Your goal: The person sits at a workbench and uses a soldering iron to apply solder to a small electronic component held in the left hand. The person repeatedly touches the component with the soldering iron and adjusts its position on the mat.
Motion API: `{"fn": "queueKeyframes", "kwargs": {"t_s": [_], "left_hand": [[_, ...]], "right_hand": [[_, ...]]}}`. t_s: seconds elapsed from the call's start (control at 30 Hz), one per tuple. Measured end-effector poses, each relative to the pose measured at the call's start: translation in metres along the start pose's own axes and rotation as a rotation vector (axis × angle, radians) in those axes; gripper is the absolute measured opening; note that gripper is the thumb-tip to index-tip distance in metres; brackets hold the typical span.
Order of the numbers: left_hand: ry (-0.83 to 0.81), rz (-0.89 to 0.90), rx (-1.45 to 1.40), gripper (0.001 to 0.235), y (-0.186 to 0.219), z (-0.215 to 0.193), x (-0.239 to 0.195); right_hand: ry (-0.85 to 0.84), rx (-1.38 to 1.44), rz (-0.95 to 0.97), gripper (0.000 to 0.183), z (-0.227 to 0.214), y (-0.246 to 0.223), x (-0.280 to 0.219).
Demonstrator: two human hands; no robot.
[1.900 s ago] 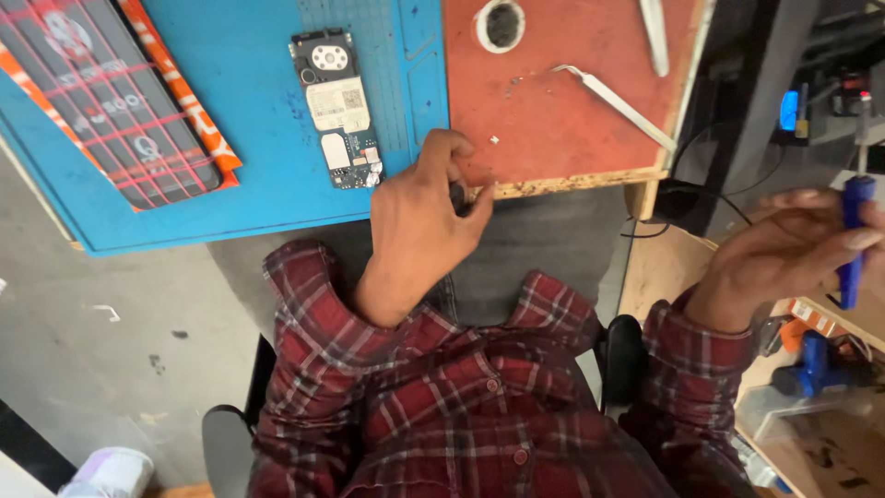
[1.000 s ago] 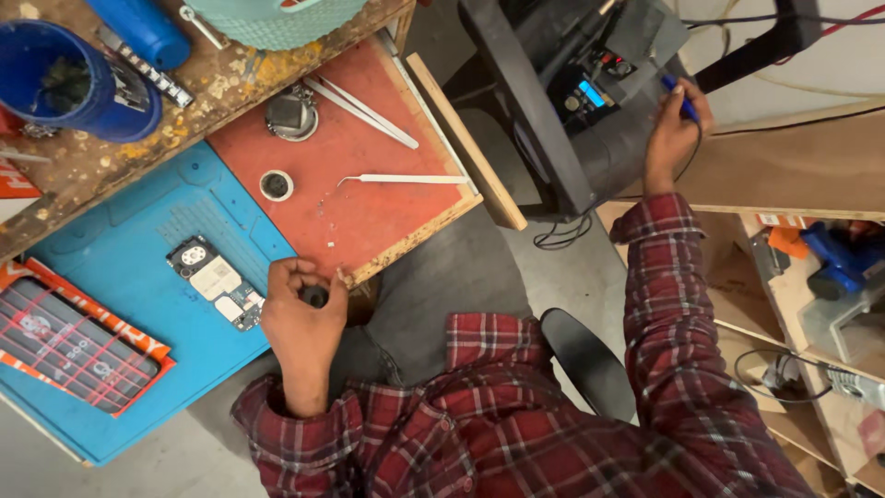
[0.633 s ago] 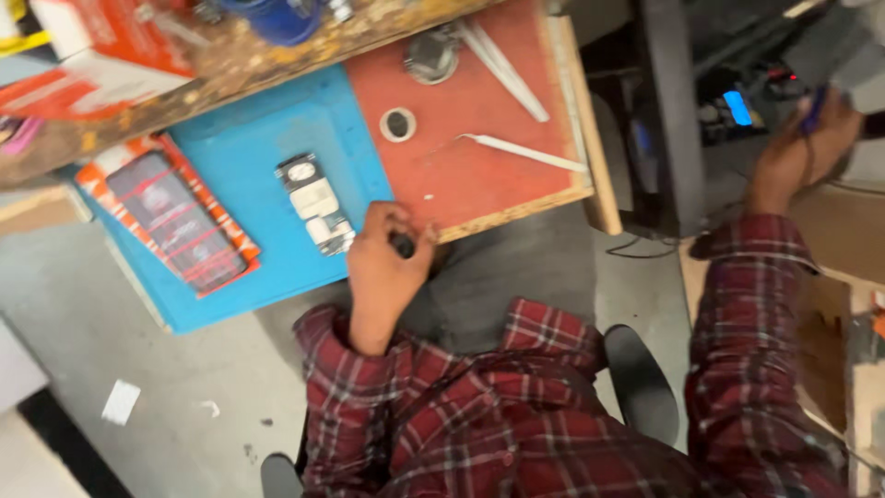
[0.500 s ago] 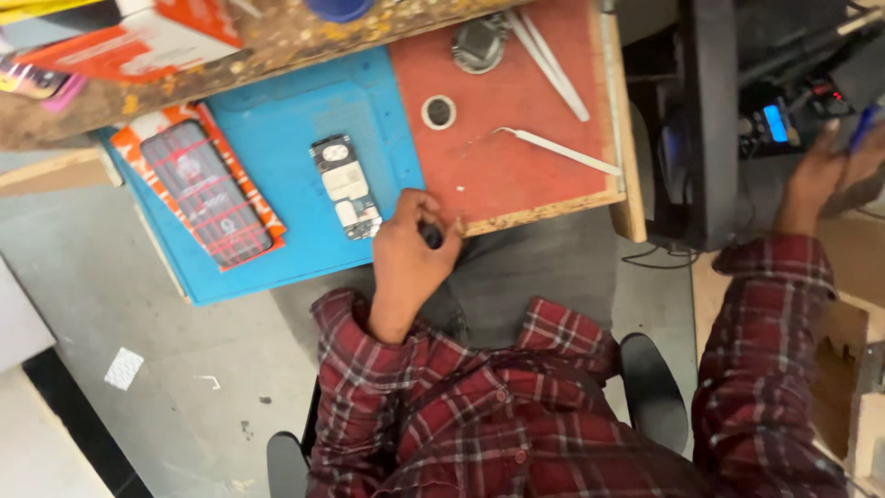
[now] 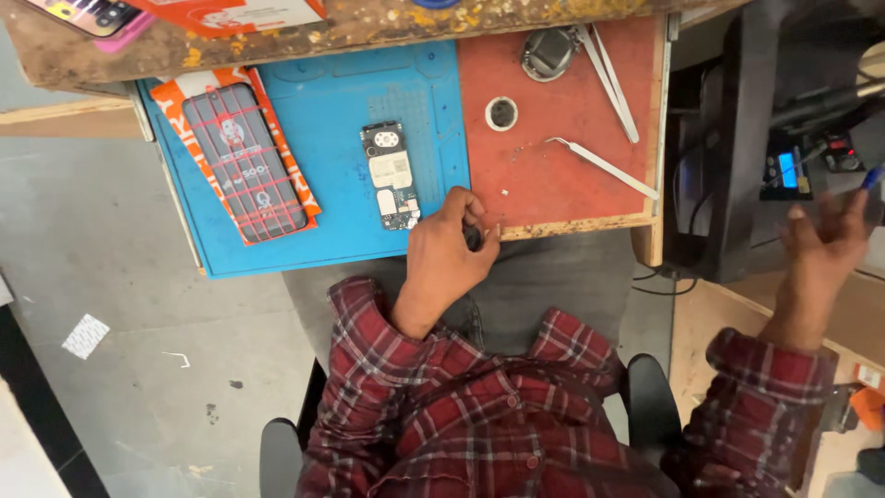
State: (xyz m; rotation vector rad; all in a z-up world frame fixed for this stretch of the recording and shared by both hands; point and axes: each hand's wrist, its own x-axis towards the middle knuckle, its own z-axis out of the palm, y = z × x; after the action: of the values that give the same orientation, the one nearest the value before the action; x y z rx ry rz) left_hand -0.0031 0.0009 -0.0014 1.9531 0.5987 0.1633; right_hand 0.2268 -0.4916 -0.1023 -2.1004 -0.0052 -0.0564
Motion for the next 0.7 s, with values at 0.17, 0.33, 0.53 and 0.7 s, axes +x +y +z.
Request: {"fn": "queueKeyframes", "kwargs": {"t_s": [0.17,0.33,0.53,0.7], "left_hand": [[-0.008,0.019,-0.031,0.032,-0.003,-0.002,-0.002],[-0.021,0.044,-0.030,0.033,-0.005,-0.003,0.000],[-0.043,0.035,-0.052,0.032,-0.004,-0.006,0.002],[-0.009,0.099,-0.060,0.030,-0.006,-0.004,-0.002]], "right_hand": [[-0.023,-0.195,-0.329,0.031,0.027,-0.117,-0.019],[-0.256,-0.298,-0.633,0.022,0.118,-0.241,-0.043],[-0.272,-0.574,-1.068,0.048,0.237,-0.335,-0.012],[-0.226,-0.614,-1.221,0.036,0.261,-0.345,-0.003]]}}
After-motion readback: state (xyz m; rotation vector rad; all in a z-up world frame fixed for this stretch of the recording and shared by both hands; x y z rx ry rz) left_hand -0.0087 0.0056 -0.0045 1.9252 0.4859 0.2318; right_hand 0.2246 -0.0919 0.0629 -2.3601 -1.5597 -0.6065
